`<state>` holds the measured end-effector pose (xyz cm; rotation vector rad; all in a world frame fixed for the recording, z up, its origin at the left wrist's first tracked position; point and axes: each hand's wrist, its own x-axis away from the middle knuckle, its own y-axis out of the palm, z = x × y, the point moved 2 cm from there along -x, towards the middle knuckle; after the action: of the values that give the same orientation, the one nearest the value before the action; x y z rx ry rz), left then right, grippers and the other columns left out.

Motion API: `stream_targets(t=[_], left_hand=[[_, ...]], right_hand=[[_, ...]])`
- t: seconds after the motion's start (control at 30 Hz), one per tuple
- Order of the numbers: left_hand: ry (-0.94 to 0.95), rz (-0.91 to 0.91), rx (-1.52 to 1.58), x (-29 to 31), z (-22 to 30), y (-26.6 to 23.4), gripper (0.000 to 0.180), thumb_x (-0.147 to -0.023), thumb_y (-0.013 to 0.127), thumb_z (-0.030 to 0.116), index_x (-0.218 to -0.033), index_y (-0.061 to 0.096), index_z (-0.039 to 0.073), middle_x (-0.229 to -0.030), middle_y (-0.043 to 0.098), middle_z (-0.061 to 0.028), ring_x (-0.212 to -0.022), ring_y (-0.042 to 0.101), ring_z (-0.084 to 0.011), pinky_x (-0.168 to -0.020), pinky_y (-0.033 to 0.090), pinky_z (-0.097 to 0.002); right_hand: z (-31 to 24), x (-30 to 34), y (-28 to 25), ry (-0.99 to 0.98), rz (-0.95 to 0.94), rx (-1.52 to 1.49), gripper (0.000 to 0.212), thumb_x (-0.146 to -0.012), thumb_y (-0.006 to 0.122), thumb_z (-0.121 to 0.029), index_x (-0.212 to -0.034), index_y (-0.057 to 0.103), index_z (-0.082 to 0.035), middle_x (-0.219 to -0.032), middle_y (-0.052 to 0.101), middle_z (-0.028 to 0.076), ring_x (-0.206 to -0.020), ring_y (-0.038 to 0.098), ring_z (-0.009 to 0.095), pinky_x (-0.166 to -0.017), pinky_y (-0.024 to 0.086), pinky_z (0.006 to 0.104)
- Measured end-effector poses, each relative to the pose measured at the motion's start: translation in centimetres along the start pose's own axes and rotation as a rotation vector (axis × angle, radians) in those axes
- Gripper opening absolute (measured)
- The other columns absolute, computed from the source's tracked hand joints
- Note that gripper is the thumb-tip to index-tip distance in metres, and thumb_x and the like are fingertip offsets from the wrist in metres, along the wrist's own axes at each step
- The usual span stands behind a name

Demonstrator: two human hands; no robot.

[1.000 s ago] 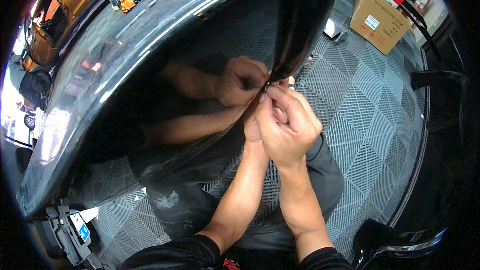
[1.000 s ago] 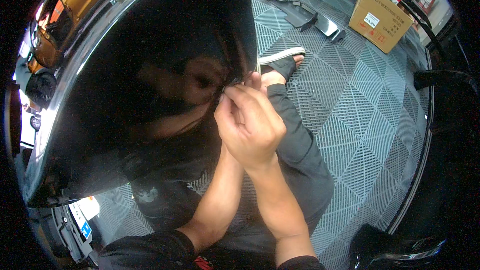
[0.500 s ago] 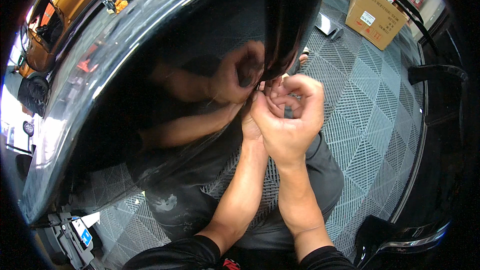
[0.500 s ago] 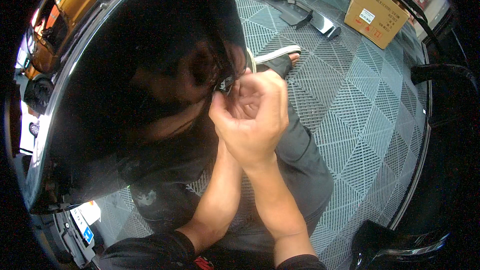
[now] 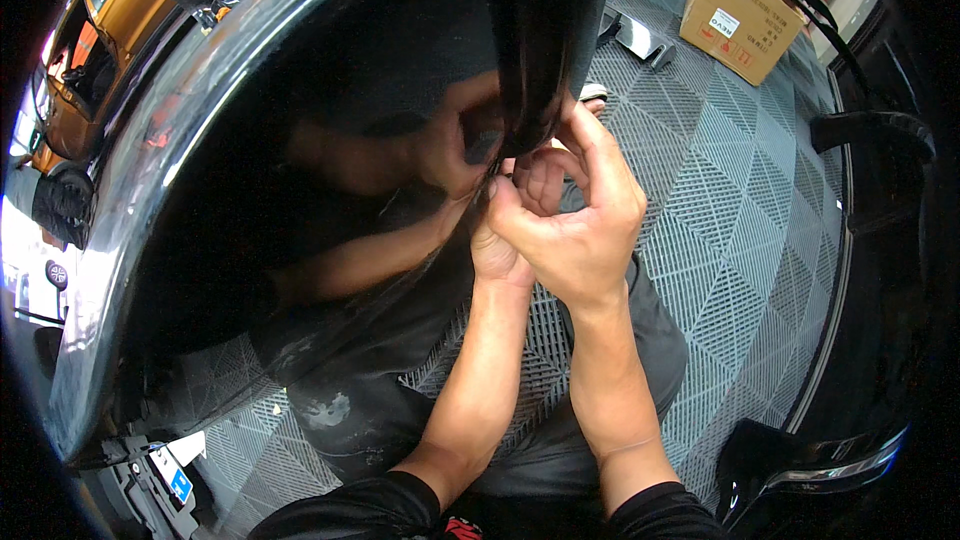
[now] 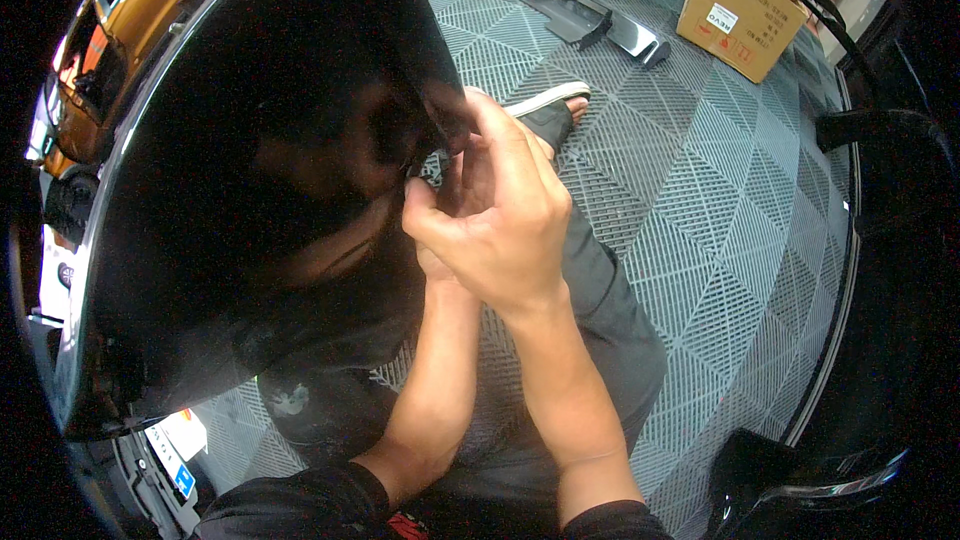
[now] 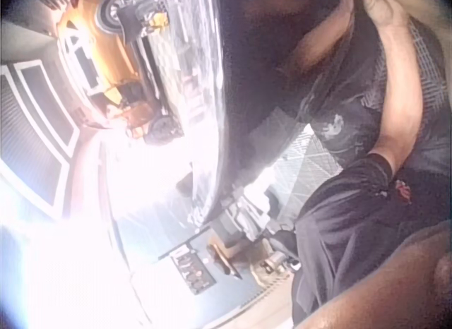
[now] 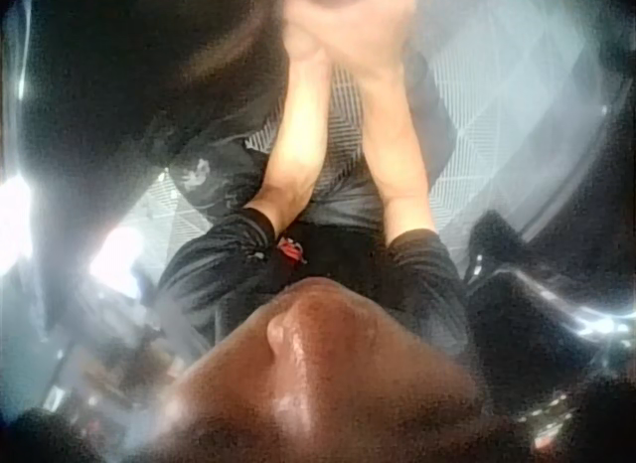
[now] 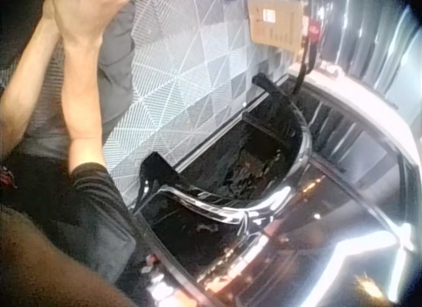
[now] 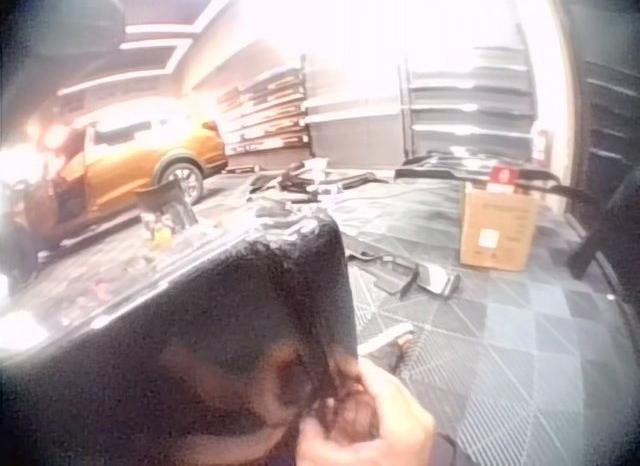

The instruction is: The person sits on the floor and applies small pieces of adhesive tape to the edge of a black car part. They peel backing from the tape, position it along the edge, and press it down to secure it.

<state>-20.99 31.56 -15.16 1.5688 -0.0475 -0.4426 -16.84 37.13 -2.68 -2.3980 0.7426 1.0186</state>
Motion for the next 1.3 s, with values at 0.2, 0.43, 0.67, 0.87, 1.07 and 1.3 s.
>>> stream_targets(t=[0.2,0.43,0.67,0.87,1.07,1.3], left_hand=[[0.008,-0.072,-0.047,0.1,0.1,-0.4,0.051,-0.093,0.076,0.023,-0.136,0.059,0.001,-0.154,0.049,-0.0120,-0.149,0.039,-0.0248,-0.130,0.022,-0.0421],[0.004,-0.049,-0.086,0.1,0.2,0.0,0.062,-0.093,0.075,0.028,-0.145,0.051,0.003,-0.158,0.044,-0.0107,-0.151,0.036,-0.0243,-0.130,0.020,-0.0429],[0.004,-0.024,-0.184,0.8,0.5,2.9,0.055,-0.091,0.076,0.032,-0.137,0.060,0.006,-0.156,0.048,-0.0116,-0.150,0.037,-0.0257,-0.130,0.019,-0.0436],[0.045,-0.024,-0.211,1.0,0.4,4.0,0.051,-0.091,0.076,0.033,-0.132,0.065,0.006,-0.155,0.049,-0.0119,-0.150,0.037,-0.0260,-0.130,0.018,-0.0436],[0.050,0.023,-0.187,1.1,0.2,4.0,0.048,-0.093,0.074,0.032,-0.131,0.065,0.004,-0.156,0.048,-0.0114,-0.150,0.037,-0.0247,-0.130,0.019,-0.0431],[0.065,-0.001,-0.147,0.6,-0.4,2.0,0.049,-0.095,0.071,0.034,-0.132,0.063,0.003,-0.156,0.048,-0.0107,-0.150,0.037,-0.0244,-0.129,0.022,-0.0422]], right_hand=[[0.0,0.0,0.2,-0.021,0.025,0.009,0.070,-0.068,0.079,0.001,-0.134,0.058,0.012,-0.115,0.071,0.021,-0.100,0.075,0.024,-0.084,0.063,0.0315],[-0.1,0.0,0.2,-0.044,0.023,0.016,0.070,-0.067,0.080,-0.001,-0.133,0.059,0.012,-0.116,0.070,0.023,-0.104,0.074,0.026,-0.086,0.064,0.0340],[-0.1,0.0,-0.1,-0.026,0.018,0.028,0.070,-0.068,0.080,-0.001,-0.133,0.059,0.012,-0.117,0.070,0.023,-0.105,0.074,0.027,-0.085,0.065,0.0340],[-0.2,-0.1,0.0,-0.036,0.012,0.026,0.070,-0.068,0.080,-0.001,-0.133,0.059,0.012,-0.117,0.070,0.023,-0.105,0.074,0.027,-0.084,0.065,0.0336],[0.1,0.0,-0.1,-0.048,0.022,0.015,0.070,-0.068,0.080,-0.002,-0.133,0.059,0.012,-0.117,0.070,0.023,-0.104,0.074,0.027,-0.083,0.065,0.0335],[0.0,-0.1,0.0,-0.012,0.044,-0.005,0.068,-0.065,0.082,-0.004,-0.129,0.063,0.008,-0.115,0.071,0.021,-0.102,0.073,0.029,-0.084,0.063,0.0354]])
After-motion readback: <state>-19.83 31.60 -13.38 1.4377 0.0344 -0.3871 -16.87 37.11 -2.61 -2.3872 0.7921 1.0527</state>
